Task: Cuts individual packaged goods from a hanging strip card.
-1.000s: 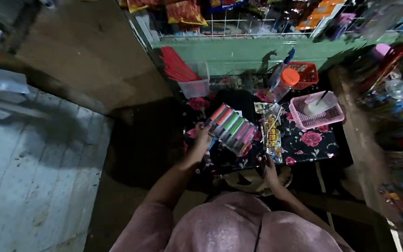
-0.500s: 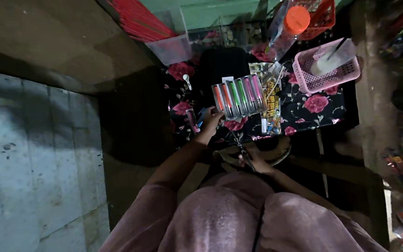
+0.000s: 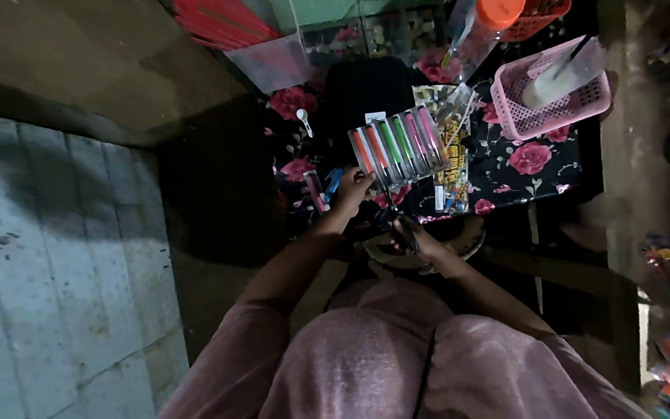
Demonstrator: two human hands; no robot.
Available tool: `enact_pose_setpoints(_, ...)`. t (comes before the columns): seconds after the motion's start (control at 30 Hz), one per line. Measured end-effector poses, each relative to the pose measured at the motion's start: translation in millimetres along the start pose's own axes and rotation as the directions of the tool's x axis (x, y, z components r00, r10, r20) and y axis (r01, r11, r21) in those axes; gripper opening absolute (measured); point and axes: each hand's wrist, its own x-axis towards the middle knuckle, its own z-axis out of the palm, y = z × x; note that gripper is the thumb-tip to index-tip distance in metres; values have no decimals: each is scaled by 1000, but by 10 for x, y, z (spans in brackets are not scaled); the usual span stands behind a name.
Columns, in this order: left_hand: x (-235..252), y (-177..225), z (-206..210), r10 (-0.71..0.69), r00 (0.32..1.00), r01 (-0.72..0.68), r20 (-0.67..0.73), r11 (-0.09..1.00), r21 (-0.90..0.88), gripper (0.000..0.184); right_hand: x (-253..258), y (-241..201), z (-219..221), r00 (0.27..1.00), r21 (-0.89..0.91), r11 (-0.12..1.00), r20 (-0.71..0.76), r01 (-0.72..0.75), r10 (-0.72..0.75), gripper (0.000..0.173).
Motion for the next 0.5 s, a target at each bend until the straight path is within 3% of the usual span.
enact_pose_setpoints(0.5,0,-119,-36,21,1000,-22,10,1000,9,38,103,-49,36,999,69,998,39,-2,-1,45)
